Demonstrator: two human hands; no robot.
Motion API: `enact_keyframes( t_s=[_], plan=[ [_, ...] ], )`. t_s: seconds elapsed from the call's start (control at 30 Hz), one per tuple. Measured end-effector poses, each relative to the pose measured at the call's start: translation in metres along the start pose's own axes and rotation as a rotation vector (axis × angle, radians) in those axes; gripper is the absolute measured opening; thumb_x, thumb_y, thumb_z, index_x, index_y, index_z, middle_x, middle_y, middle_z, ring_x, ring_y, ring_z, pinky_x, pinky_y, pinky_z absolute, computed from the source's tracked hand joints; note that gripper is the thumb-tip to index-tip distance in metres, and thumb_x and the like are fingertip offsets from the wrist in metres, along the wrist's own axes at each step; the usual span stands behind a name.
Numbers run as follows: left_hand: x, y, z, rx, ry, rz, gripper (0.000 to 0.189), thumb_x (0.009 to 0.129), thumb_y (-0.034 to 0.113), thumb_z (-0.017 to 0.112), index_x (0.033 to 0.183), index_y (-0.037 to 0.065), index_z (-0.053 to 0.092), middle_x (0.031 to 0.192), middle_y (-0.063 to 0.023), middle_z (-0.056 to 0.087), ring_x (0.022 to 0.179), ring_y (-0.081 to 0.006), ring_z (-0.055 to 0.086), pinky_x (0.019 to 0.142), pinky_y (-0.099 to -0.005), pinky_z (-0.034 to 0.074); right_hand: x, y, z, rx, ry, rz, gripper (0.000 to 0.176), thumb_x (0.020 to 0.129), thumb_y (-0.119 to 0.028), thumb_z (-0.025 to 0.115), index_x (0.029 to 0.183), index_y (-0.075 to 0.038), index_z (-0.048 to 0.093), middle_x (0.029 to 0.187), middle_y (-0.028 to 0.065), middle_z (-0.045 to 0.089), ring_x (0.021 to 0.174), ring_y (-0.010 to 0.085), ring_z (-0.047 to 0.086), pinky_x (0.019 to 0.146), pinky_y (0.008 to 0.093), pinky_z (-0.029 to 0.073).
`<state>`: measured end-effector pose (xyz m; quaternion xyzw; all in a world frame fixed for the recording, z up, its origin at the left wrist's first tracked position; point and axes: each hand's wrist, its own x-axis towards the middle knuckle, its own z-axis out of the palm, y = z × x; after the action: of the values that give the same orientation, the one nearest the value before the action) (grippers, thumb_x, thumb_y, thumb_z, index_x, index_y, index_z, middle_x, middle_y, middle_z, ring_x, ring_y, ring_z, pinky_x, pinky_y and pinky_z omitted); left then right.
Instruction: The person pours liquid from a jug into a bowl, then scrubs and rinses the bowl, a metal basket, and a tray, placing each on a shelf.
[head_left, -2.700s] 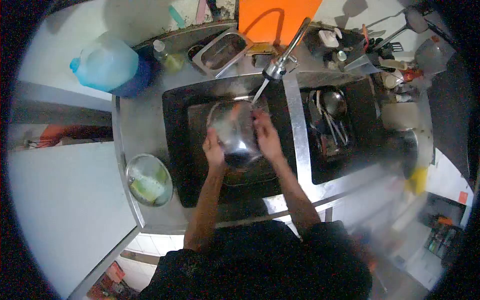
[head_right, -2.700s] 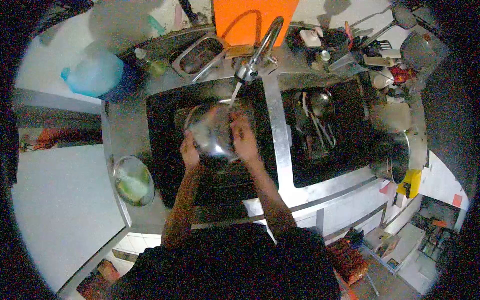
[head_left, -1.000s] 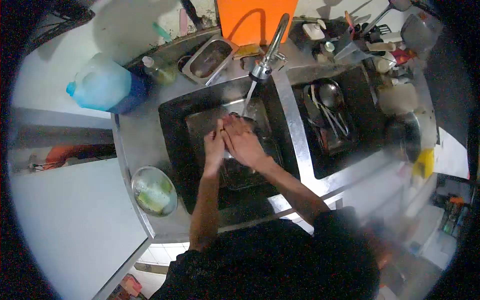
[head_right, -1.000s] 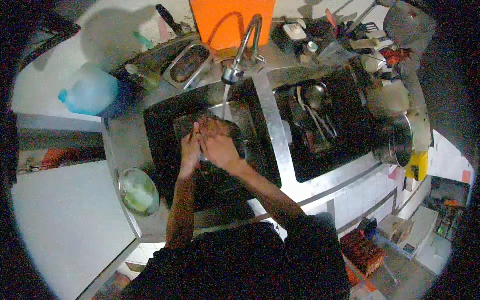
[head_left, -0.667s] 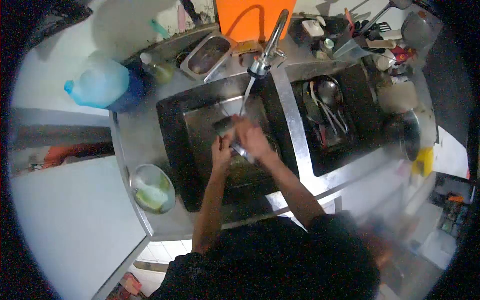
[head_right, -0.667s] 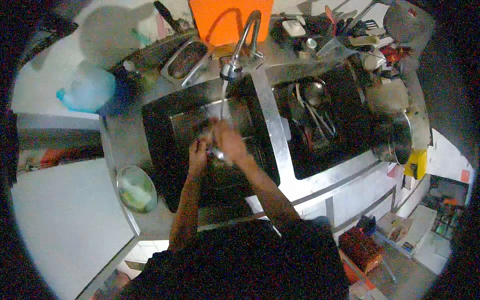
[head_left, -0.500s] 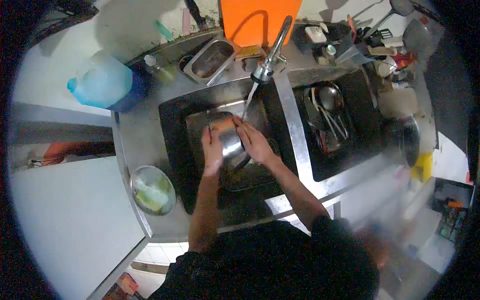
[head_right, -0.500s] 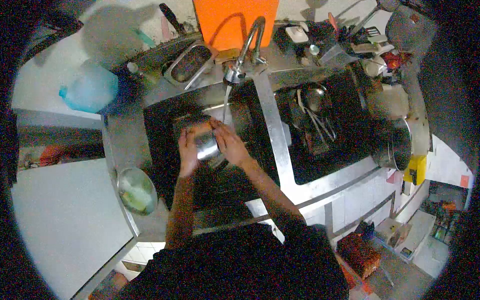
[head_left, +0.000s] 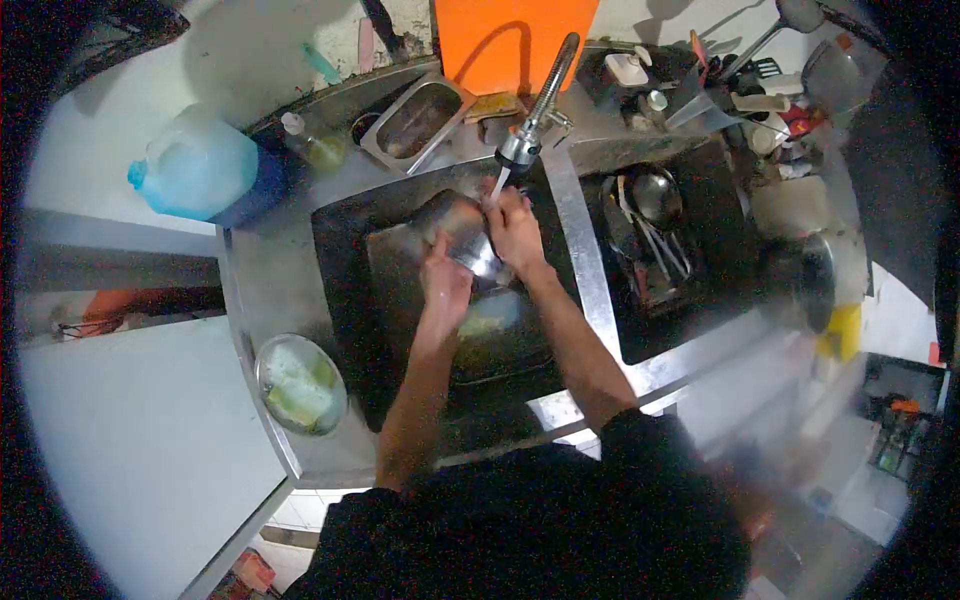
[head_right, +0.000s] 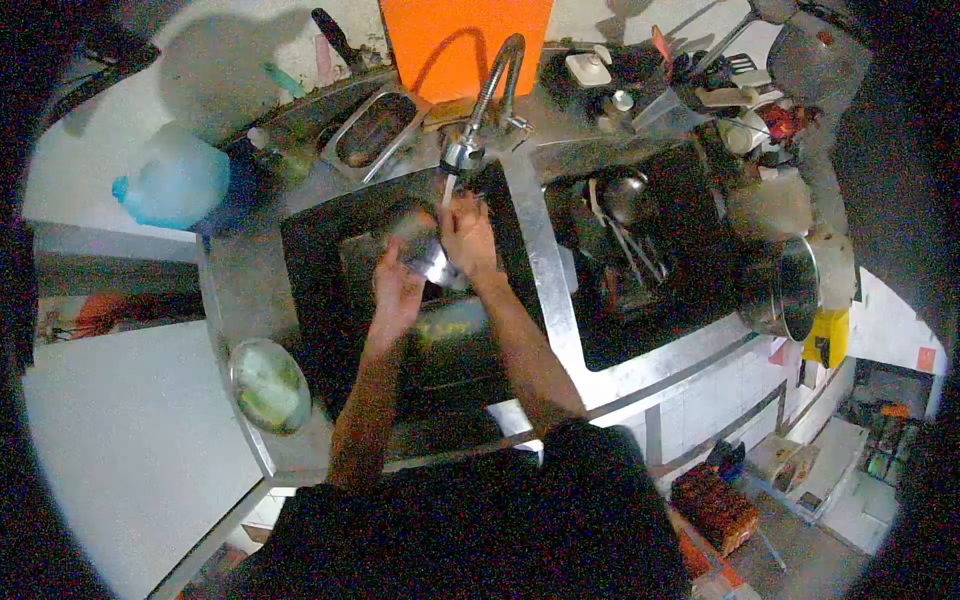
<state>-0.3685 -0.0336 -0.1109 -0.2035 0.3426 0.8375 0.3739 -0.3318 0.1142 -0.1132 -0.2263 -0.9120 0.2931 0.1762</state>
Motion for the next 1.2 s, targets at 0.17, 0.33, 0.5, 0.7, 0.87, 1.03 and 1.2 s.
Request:
enact_keyframes(
  t_s=[0.17,0.33,0.5,0.7,0.87,1.03,1.2],
  plan=[
    [-0.007,-0.002,0.013,0.18,-0.193,0.231,0.033,0.102,0.041,0.043,0.113,0.012,0.056,0.093,-0.001,0.06,0.073,-0.0087,0.056,0.044,-0.0179,0.037,-0.026,-0.025,-0.03,-0.027,-0.049,-0.574,0.028,0.094,-0.014,0.045,0.115,-0.004,0.06,0.129,0.0222,0.054,0.122,0.0407,0.047,0.105,0.0482,0.035],
    [0.0,-0.01,0.008,-0.184,-0.246,0.095,0.042,0.104,0.041,0.034,0.125,0.009,0.053,0.117,-0.0042,0.062,0.103,-0.0163,0.06,0.087,-0.0307,0.05,-0.039,-0.036,-0.019,0.11,-0.008,-0.27,0.037,0.093,-0.009,0.048,0.129,-0.005,0.055,0.14,0.0198,0.048,0.136,0.0361,0.038,0.11,0.052,0.027],
    [0.011,-0.031,-0.058,-0.301,0.011,0.157,0.056,0.101,0.052,0.033,0.136,0.011,0.046,0.133,-0.0068,0.056,0.121,-0.0243,0.053,0.107,-0.042,0.04,-0.05,0.008,0.008,0.414,0.282,0.358,0.042,0.099,-0.025,0.045,0.132,0.0,0.051,0.13,0.0277,0.053,0.121,0.0426,0.051,0.099,0.0436,0.041],
    [-0.036,-0.003,-0.035,-0.085,0.197,0.135,0.072,0.095,0.062,0.041,0.139,0.005,0.045,0.138,-0.01,0.05,0.123,-0.0301,0.05,0.107,-0.0445,0.039,-0.012,0.091,0.024,0.304,-0.198,0.694,0.055,0.095,-0.046,0.048,0.118,0.002,0.062,0.111,0.0233,0.066,0.106,0.0386,0.061,0.09,0.0416,0.046],
    [-0.042,0.022,-0.019,0.313,0.386,0.169,0.072,0.094,0.061,0.045,0.125,-0.003,0.057,0.12,-0.0106,0.061,0.104,-0.0236,0.061,0.09,-0.0379,0.049,-0.01,-0.006,0.016,0.308,-0.176,0.261,0.03,0.096,-0.02,0.052,0.119,-0.004,0.062,0.108,0.017,0.066,0.103,0.0376,0.061,0.094,0.0429,0.045],
    [-0.024,0.013,-0.037,0.68,0.452,0.36,0.058,0.095,0.054,0.052,0.103,-0.001,0.068,0.092,-0.0039,0.064,0.08,-0.0137,0.058,0.071,-0.0294,0.047,-0.009,-0.069,0.006,0.128,0.183,-0.46,0.035,0.097,-0.029,0.045,0.119,-0.006,0.059,0.113,0.022,0.064,0.104,0.0446,0.059,0.09,0.0486,0.049],
    [-0.048,0.03,-0.047,0.987,0.441,0.248,0.052,0.096,0.05,0.053,0.1,0.0,0.068,0.086,0.0,0.062,0.074,-0.0104,0.053,0.066,-0.0285,0.043,0.04,0.035,0.019,0.133,-0.456,0.137,0.035,0.096,-0.025,0.047,0.121,-0.006,0.063,0.12,0.0182,0.062,0.113,0.0331,0.059,0.095,0.0389,0.047]
  ],
)
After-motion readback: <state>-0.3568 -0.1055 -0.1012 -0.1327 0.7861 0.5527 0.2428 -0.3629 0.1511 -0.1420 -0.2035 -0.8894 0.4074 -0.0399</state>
